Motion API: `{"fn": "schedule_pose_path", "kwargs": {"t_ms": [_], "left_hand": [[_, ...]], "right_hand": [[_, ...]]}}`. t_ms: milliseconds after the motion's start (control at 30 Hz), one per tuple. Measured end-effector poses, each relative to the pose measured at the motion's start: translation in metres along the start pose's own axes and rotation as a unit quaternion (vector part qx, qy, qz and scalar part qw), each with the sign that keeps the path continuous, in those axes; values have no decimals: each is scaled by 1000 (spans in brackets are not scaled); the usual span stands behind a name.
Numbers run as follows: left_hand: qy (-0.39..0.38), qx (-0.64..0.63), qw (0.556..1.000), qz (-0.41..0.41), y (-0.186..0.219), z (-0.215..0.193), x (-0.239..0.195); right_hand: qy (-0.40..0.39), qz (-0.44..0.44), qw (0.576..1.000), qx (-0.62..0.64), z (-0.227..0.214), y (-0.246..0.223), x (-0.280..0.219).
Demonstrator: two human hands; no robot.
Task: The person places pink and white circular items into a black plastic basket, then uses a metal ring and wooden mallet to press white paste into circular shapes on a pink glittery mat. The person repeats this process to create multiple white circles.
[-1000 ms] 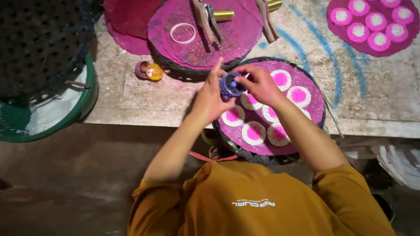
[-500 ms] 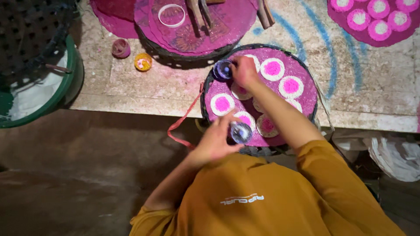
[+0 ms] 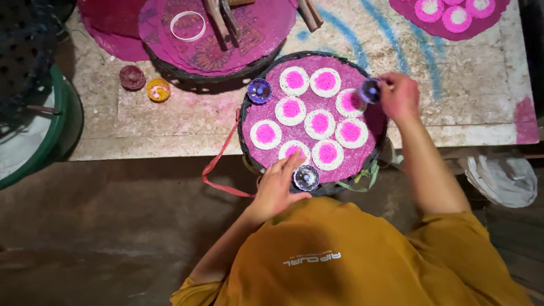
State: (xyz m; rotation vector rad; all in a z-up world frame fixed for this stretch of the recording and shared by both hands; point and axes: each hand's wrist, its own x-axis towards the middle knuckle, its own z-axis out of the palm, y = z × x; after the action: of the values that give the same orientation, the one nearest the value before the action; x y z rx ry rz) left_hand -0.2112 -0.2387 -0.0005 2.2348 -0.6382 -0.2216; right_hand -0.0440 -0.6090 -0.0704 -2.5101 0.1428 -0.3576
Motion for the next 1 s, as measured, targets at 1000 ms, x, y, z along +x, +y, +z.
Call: {"fn": "schedule_pose_path", "kwargs": {"t_ms": [1000], "left_hand": [[809,-229,456,-291,-416,-440,-95]], "right_hand": [[152,-90,984,37,27,2,-89]]}}
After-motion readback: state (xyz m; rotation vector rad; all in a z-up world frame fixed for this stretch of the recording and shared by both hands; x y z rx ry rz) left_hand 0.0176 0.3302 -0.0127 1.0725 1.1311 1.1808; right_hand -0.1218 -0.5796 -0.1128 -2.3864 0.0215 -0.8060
